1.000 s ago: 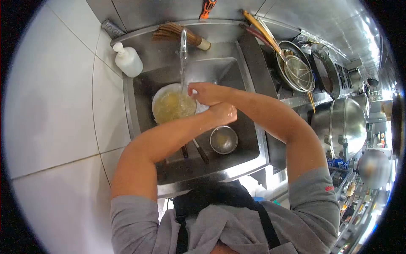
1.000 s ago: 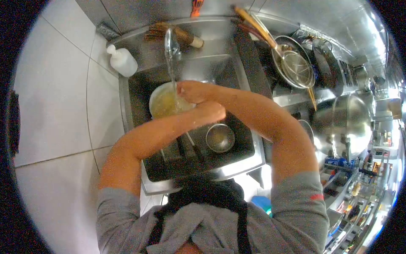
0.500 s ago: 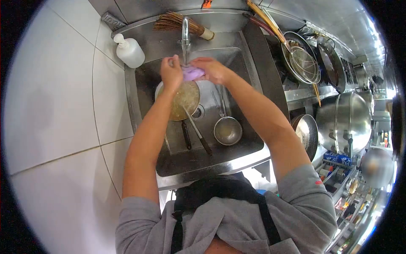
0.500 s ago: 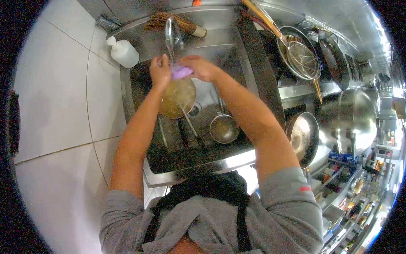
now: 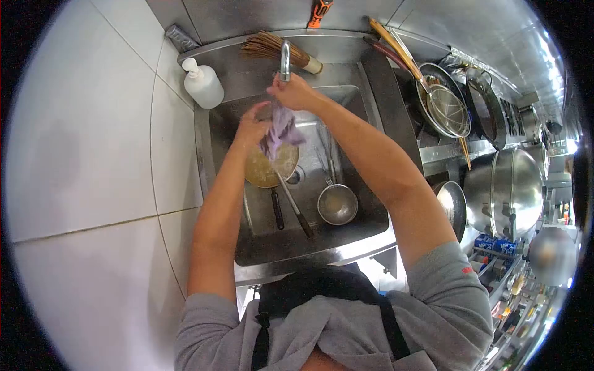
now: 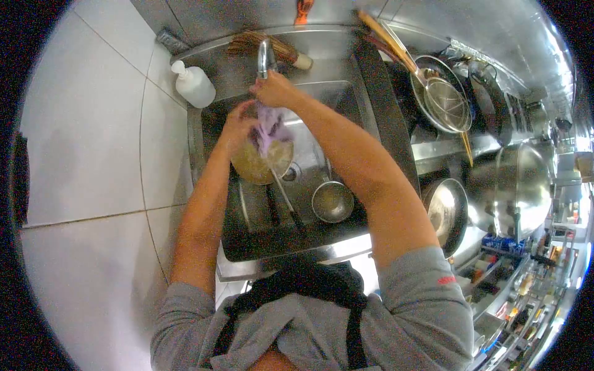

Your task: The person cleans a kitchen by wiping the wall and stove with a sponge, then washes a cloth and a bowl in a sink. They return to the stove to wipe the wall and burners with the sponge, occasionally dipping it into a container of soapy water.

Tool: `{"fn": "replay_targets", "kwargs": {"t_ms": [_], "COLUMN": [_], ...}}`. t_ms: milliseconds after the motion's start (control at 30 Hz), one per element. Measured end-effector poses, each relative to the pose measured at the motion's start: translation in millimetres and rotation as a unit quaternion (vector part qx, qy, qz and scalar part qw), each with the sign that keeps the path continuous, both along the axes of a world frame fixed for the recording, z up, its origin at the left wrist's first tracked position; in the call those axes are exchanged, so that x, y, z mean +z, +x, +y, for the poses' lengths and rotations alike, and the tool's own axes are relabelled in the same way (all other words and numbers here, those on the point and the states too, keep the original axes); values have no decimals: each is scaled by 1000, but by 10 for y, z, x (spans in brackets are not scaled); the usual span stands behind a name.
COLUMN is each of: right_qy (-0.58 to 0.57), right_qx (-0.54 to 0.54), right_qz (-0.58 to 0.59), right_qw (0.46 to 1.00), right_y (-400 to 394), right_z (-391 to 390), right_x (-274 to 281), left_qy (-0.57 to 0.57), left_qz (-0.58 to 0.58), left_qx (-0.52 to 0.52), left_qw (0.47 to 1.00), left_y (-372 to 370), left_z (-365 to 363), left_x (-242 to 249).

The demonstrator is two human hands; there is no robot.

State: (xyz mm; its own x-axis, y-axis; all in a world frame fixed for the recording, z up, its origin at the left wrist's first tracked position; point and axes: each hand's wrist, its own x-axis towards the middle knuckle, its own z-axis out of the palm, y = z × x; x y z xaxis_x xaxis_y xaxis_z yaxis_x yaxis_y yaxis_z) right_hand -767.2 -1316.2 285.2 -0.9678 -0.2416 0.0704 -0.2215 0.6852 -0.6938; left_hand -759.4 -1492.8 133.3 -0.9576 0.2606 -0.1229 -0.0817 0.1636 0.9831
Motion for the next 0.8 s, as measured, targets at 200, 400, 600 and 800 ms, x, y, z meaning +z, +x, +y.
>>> {"fn": "replay_targets", "kwargs": {"t_ms": [200, 400, 600, 800], "right_qy": [-189, -149, 11, -549], "right_qx": [-13, 59, 64, -112], "right_qz": [-169, -96, -140, -211], "right_qw": [967, 982, 988, 801], "right_y": [12, 350, 231, 335], "right_z": [308, 643, 739, 827], "right_x": [131, 246, 457, 300], "left_qy": [-96, -66, 28, -67], "left_qz": [108, 130, 90, -4], "left_qx": [-73, -130, -132, -178], "left_qw": [987, 981, 987, 982], "left_y": [147, 58, 182, 33], "left_z": [227, 384, 480, 32], "left_x": [1078, 1537, 1434, 980]}}
